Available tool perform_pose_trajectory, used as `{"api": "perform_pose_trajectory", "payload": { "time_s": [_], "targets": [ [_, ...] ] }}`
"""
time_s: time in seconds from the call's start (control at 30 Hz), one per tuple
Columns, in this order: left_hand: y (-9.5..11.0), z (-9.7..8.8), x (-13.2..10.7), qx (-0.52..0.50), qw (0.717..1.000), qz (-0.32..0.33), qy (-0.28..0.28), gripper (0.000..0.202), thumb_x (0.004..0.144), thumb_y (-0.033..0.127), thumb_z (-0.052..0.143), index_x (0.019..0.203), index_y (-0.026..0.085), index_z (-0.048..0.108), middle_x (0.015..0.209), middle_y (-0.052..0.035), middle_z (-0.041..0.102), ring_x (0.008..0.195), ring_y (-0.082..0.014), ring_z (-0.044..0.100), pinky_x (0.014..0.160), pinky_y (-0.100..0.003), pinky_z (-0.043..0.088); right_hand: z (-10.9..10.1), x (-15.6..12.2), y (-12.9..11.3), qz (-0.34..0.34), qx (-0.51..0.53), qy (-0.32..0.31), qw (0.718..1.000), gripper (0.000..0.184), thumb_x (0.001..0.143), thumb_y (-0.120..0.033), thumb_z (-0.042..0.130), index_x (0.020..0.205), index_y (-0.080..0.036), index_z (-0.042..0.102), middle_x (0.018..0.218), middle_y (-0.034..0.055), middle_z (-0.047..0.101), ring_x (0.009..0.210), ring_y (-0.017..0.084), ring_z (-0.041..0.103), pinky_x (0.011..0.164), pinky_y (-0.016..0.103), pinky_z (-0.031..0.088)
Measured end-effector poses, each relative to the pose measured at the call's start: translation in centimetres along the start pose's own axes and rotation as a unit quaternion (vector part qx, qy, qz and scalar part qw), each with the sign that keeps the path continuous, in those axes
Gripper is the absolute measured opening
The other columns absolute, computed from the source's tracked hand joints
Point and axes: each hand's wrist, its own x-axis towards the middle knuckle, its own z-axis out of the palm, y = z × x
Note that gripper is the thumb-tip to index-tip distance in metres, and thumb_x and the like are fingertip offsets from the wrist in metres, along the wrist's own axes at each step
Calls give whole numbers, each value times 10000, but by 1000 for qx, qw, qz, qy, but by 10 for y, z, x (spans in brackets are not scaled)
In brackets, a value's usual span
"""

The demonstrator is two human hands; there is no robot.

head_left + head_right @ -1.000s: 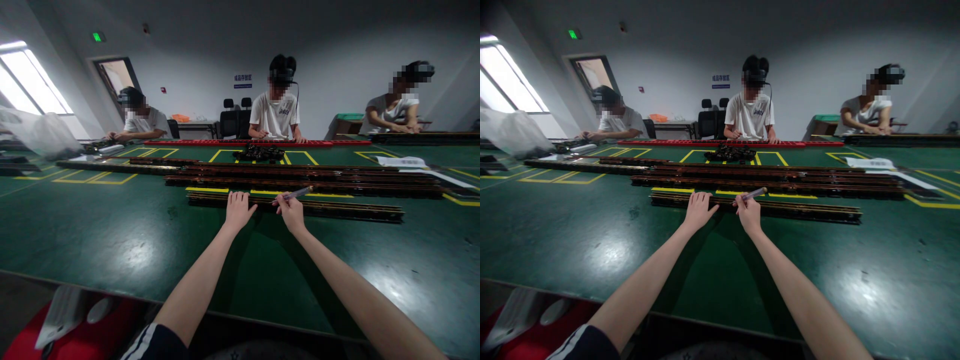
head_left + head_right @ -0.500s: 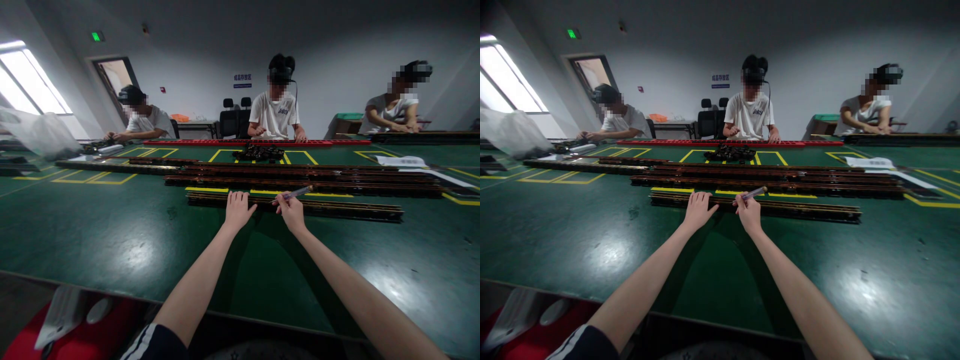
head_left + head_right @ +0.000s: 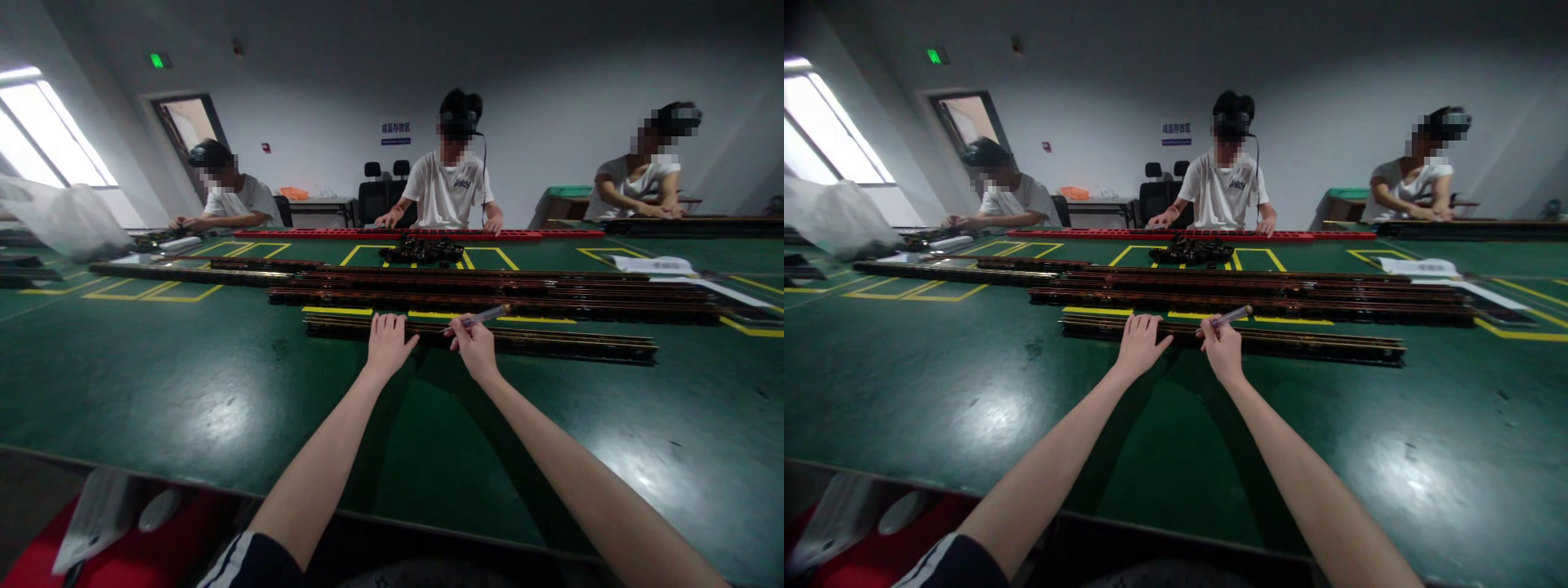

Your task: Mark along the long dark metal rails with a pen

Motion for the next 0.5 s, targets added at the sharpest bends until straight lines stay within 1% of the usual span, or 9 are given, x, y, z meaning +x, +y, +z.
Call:
{"api": "perform_pose_trajectory", "payload": {
  "time_s": [0.2, 0.33, 0.5],
  "targets": [
    [1, -2, 0, -13, 1000, -5, -16, 448, 938, 439, 479, 1257, 133, 552, 1240, -139, 599, 1241, -287, 495, 1163, -495, 262, -1, 0, -1, 2, 12, -9, 1000, 632, 701, -805, 514, 729, -177, 583, 670, 75, 669, 456, 140, 555, 469, 280, 460],
    [1, -2, 0, -12, 1000, -5, -13, 453, 936, 433, 485, 1276, 140, 544, 1251, -140, 595, 1247, -290, 496, 1162, -500, 270, -1, 0, -1, 5, 12, -21, 1000, 632, 699, -807, 518, 738, -179, 581, 677, 78, 676, 457, 143, 560, 470, 285, 468],
    [0, 0, 0, -8, 1000, 2, -9, 455, 936, 412, 490, 1294, 134, 533, 1227, -142, 602, 1221, -291, 518, 1146, -513, 298, -1, -2, -4, -2, 3, -8, 1000, 634, 717, -808, 489, 730, -180, 576, 670, 82, 671, 451, 145, 557, 466, 288, 468]
  ]
}}
